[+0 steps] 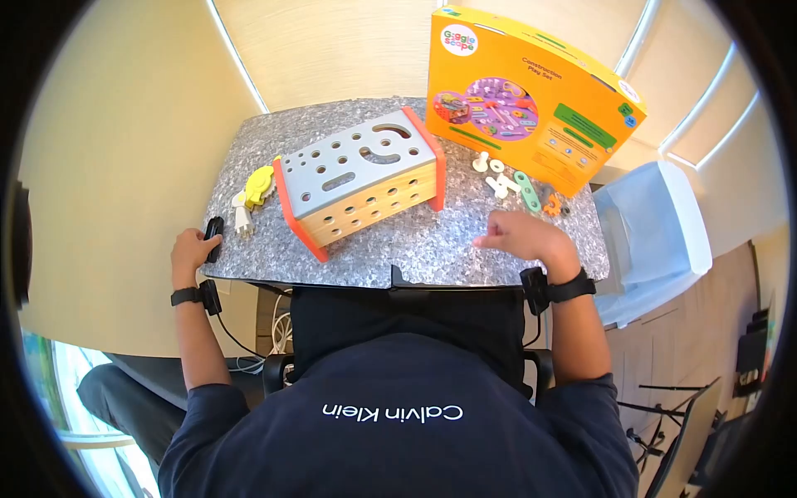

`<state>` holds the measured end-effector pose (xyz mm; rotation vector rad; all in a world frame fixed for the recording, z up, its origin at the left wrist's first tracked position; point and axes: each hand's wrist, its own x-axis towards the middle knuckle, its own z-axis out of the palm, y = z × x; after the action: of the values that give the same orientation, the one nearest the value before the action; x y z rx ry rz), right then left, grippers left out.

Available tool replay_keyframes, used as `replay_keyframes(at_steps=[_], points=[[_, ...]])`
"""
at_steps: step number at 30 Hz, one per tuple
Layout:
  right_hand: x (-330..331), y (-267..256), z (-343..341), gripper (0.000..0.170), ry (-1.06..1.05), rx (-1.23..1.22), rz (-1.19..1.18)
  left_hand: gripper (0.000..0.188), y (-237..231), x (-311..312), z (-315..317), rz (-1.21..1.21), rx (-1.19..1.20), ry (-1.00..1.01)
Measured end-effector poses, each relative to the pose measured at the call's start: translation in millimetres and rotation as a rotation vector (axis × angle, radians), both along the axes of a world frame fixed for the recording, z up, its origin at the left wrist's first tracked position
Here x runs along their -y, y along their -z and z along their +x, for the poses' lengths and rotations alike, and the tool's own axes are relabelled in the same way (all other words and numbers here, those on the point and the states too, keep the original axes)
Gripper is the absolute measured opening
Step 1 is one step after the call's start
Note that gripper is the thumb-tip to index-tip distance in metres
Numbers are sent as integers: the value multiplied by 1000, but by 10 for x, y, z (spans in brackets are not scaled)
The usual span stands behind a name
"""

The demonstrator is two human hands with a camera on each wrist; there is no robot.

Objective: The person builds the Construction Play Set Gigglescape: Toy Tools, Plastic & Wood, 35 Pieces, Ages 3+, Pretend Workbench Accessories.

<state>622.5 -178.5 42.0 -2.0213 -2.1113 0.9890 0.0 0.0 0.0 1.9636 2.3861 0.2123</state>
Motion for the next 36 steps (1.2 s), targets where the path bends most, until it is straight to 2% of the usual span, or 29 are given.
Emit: replay_keyframes(at_steps=[3,6,7,8,9,10,15,17,18,20,22,24,25,27,28,30,31,34,36], points=[[-4,114,366,47,184,131,114,57,25,24,105,-4,-49,-34],[-49,228,826,47,223,257,219,65,-40,59,165,10,-81,-31],[-20,152,890,48,351,280,173,69,-105,81,197,-22,-68,-40],[-5,153,971,48,355,282,173,73,-142,89,219,-52,-57,-50],[15,174,1060,46,439,332,279,73,-146,85,229,-52,-56,-46],[29,206,1146,44,523,382,386,74,-153,77,231,-22,-68,-67],[-76,496,1463,42,660,444,505,72,-227,-4,232,143,-75,-125],[-158,585,1516,42,685,450,525,57,-377,69,440,606,-74,-3],[-214,620,1518,43,724,482,500,57,-529,166,647,608,-73,0],[-269,609,1429,43,766,512,481,41,-897,422,1200,624,331,242],[-305,526,1250,42,836,449,510,34,-1046,569,1524,503,419,559],[-360,568,1237,43,838,469,515,37,-1049,567,1755,515,291,949],[-395,598,1228,43,844,487,515,37,-1057,573,1891,518,290,943],[-435,633,1195,44,852,504,522,44,-1061,579,2130,363,282,1015],[-447,654,1180,45,866,522,527,44,-1007,545,2198,364,281,1012],[-452,749,1176,46,866,536,567,54,-808,441,2305,431,189,982],[-453,750,1159,46,867,552,605,61,-759,412,2337,383,171,947],[-462,725,1145,47,881,522,500,62,-663,402,2376,448,180,950],[-464,772,1141,46,867,532,538,62,-638,411,2376,455,178,937]])
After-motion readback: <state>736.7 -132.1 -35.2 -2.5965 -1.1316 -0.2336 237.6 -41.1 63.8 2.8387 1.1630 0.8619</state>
